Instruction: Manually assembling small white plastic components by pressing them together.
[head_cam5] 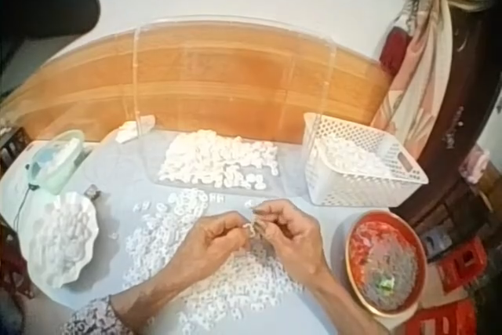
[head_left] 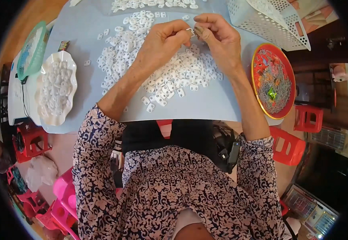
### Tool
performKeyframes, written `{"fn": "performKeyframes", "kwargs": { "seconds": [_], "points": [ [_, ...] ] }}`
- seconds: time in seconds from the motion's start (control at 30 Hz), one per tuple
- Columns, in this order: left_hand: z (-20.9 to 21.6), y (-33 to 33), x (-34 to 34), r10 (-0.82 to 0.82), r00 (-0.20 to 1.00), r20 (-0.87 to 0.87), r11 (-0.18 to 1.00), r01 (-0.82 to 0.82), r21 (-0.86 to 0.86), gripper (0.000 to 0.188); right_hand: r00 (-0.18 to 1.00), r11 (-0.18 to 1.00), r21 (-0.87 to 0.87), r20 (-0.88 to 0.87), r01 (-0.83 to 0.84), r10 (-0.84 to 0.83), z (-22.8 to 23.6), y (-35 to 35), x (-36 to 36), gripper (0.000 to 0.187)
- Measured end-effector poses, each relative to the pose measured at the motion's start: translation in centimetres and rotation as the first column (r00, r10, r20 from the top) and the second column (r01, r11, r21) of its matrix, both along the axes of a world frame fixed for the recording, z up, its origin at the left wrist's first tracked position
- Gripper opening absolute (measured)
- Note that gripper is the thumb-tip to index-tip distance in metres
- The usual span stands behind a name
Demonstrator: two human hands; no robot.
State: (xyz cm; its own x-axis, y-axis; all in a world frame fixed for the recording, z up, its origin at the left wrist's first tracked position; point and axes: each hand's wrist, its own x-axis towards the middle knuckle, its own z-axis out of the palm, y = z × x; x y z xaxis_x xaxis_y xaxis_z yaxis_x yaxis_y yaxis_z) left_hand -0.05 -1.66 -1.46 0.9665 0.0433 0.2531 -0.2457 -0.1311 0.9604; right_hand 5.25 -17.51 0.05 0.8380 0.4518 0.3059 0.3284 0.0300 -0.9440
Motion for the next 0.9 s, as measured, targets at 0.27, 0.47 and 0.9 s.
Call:
{"fn": "performKeyframes", "kwargs": {
  "seconds": [0.27, 0.47, 0.9],
  "points": [
    [0.1, -0.3, -0.1, 0.002, 1.000, 0.004, 1.000, -0.002, 0.029, 0.019, 0.989, 0.999, -0.028, 0.144, 0.037, -0.033, -0.5, 0.0, 0.3, 0.017],
    [0.1, -0.1, 0.0, -0.058, 0.998, -0.027, 0.998, 0.057, -0.021, 0.019, 0.926, 0.995, -0.075, 0.377, 0.058, -0.025, -0.5, -0.1, 0.6, 0.018],
    [0.1, 0.0, -0.2, -0.108, 0.993, -0.040, 0.994, 0.109, 0.013, 0.019, 0.946, 0.972, -0.236, 0.319, 0.018, 0.060, 1.4, -0.3, -0.7, 0.019]
  ]
}}
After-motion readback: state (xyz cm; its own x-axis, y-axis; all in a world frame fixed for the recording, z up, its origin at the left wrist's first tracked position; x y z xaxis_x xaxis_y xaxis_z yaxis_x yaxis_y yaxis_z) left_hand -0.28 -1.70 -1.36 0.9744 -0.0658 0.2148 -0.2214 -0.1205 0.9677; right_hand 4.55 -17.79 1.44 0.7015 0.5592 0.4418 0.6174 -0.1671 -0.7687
